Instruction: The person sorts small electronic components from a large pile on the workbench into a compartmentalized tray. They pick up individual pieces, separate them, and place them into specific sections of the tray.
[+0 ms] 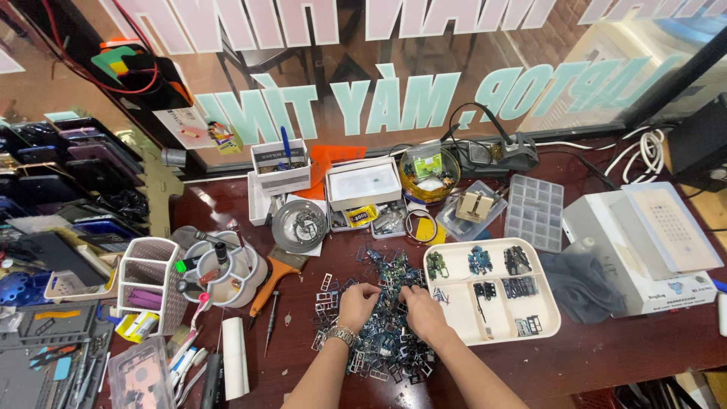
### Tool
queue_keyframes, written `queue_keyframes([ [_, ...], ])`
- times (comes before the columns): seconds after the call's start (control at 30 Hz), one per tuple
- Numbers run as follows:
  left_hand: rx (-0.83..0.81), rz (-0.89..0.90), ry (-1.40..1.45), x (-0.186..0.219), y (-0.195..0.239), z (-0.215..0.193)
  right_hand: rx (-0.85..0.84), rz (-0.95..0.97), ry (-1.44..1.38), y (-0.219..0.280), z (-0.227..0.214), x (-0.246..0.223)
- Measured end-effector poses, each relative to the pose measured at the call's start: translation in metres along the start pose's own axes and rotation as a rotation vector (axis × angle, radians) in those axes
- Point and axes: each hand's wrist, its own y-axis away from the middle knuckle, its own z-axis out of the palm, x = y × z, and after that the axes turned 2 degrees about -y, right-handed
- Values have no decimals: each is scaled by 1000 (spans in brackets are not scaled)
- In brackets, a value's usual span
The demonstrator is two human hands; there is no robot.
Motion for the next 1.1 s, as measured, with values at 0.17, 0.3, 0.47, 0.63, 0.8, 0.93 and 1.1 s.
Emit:
queue_keyframes([
  [0.17, 34, -97, -114, 25, -3, 13, -25, 34, -85, 1, -2, 10],
  [0.3, 129, -71, -238, 42, -8, 23, -26, 21, -143, 3, -4, 16],
  [0.47, 120, -157, -319, 43, -20, 37, -82, 43, -186, 3, -12, 16],
  [0.63, 100, -246, -236, 18, -35, 31, -149, 123, -312, -4, -19, 18],
  [0.8, 122, -230, -203, 0, -36, 18, -47, 191, -423, -16, -19, 11],
  [0.93, 140, -134, -146, 4, -34, 19, 81, 40, -342, -27, -17, 2],
  [1.1, 45, -195, -125, 14, -29, 21, 110, 55, -159, -40, -8, -11],
])
